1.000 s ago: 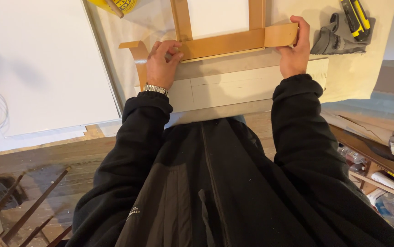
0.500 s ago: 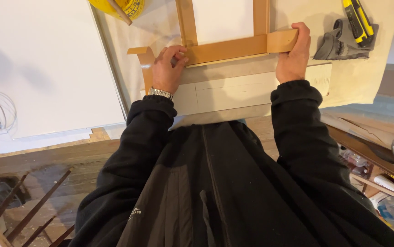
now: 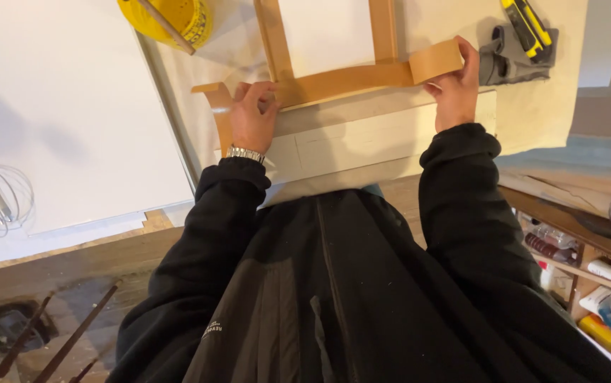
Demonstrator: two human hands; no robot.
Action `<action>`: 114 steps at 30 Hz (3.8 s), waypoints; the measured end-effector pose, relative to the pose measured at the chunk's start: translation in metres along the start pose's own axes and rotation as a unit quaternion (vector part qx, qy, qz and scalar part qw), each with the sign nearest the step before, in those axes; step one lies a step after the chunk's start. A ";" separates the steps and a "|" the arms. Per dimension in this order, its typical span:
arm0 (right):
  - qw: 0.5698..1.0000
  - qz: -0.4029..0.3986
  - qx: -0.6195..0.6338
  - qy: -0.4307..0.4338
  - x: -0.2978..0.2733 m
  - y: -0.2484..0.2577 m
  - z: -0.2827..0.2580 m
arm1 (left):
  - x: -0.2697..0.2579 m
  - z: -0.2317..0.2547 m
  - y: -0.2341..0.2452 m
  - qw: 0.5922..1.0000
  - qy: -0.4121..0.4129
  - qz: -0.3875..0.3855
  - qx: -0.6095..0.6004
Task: Applying framing tape and preparing the backing for a picture frame at a workbench.
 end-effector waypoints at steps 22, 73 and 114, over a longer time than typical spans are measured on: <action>0.916 -0.168 0.083 -0.355 0.026 0.036 0.056 | -0.051 0.140 -0.207 0.929 0.057 -0.297 -0.212; 0.978 -0.129 -0.090 0.139 -0.018 0.069 -0.074 | -0.046 0.176 -0.208 0.981 -0.066 -0.115 -0.139; 0.806 -0.426 -0.409 0.044 -0.002 0.104 -0.131 | -0.025 0.139 -0.241 0.899 0.059 -0.305 -0.310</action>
Point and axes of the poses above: each hand's wrist, its own x-axis towards the middle knuckle, its own y-axis out of the back of the hand, z = x × y, the point moved 7 cm from there along x, towards the middle knuckle, and after that the axes turned 9 degrees about y, right-handed, at the moved point
